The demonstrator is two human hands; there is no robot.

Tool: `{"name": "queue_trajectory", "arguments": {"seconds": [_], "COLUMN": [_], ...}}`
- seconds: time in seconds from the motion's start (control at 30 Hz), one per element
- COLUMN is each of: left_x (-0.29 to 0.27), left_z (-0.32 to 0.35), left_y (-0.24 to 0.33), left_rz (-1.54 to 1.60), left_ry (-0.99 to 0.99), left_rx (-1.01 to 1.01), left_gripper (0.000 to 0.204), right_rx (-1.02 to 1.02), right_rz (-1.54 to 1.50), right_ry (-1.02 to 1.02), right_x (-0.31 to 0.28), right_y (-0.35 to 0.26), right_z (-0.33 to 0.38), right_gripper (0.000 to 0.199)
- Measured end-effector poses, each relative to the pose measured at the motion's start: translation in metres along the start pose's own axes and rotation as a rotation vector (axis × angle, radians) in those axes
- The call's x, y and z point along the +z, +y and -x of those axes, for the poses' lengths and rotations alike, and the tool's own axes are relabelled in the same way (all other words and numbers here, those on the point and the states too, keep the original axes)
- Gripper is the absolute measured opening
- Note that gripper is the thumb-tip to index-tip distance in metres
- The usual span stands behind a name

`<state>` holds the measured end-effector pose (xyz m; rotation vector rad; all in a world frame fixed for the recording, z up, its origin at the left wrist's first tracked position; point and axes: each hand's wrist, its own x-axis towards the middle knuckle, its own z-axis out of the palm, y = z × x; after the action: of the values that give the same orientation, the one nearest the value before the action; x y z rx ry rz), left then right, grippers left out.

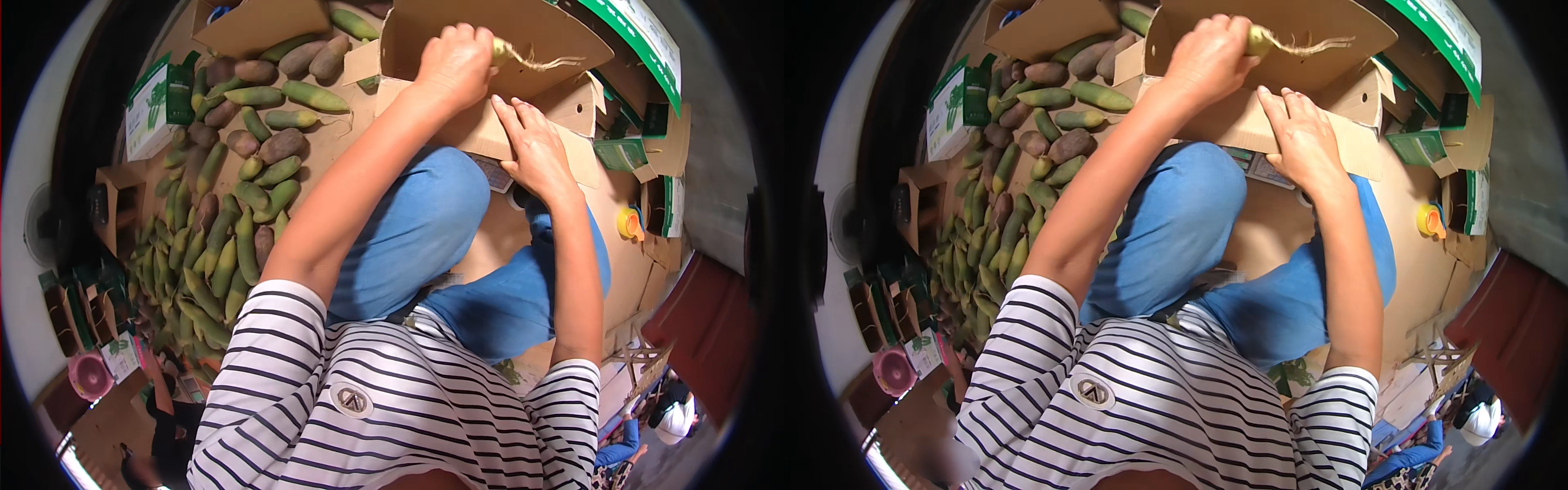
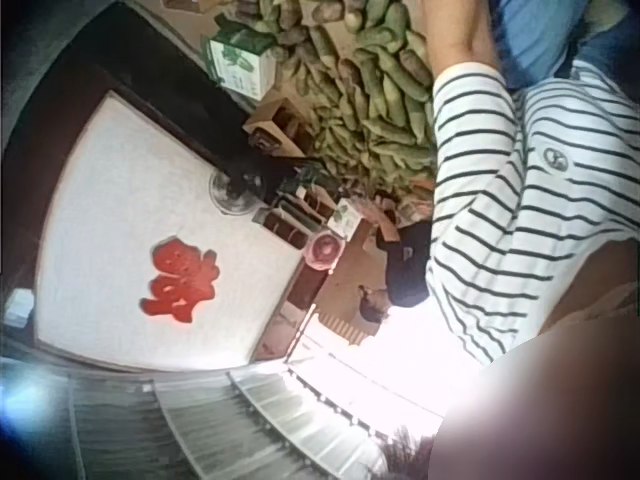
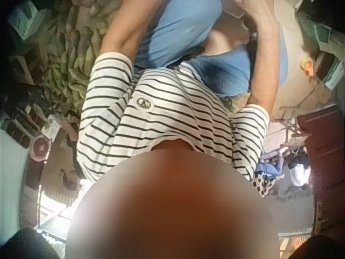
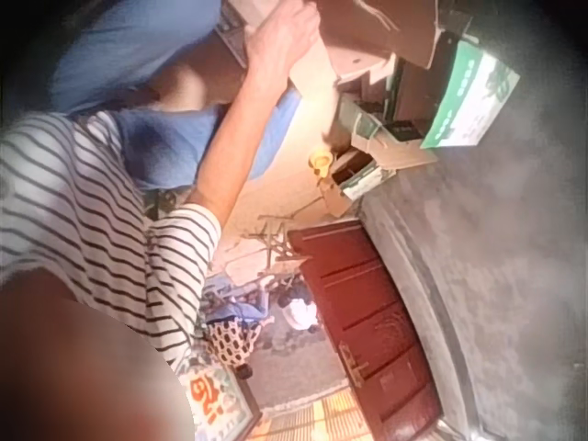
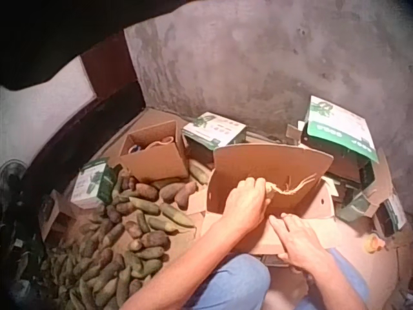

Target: Sort and pack green radishes or similar vegetables into cardboard boxes for shipping.

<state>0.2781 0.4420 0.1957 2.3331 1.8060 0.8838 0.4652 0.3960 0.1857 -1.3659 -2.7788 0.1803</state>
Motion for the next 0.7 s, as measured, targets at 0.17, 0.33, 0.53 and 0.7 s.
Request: {"name": "queue_trajectory", "arguments": {"seconds": [0.17, 0.33, 0.53, 0.7], "left_x": [-0.014, -0.047, -0.053, -0.092], "left_z": [0.027, 0.155, 0.389, 0.536], "left_y": [-0.016, -0.083, -0.162, -0.192], "left_rz": [0.261, 0.282, -0.203, -0.611], "left_ry": [0.25, 0.246, -0.298, -0.763], "left_rx": [0.074, -0.299, -0.668, -1.163], "left_gripper": [0.026, 0.019, 0.034, 0.045], "right_rx": [0.025, 0.028, 0.015, -0.021], "right_rz": [-0.074, -0.081, -0.075, -0.047], "right_ry": [-0.04, -0.041, -0.085, -0.083], "right_x": [-0.009, -0.013, -0.017, -0.014], "right_y": [-0.005, -0.002, -0.003, -0.004], "right_z": [0.003, -0.001, -0.002, -0.005], "right_gripper": [0.085, 0.08, 0.081, 0.083]}}
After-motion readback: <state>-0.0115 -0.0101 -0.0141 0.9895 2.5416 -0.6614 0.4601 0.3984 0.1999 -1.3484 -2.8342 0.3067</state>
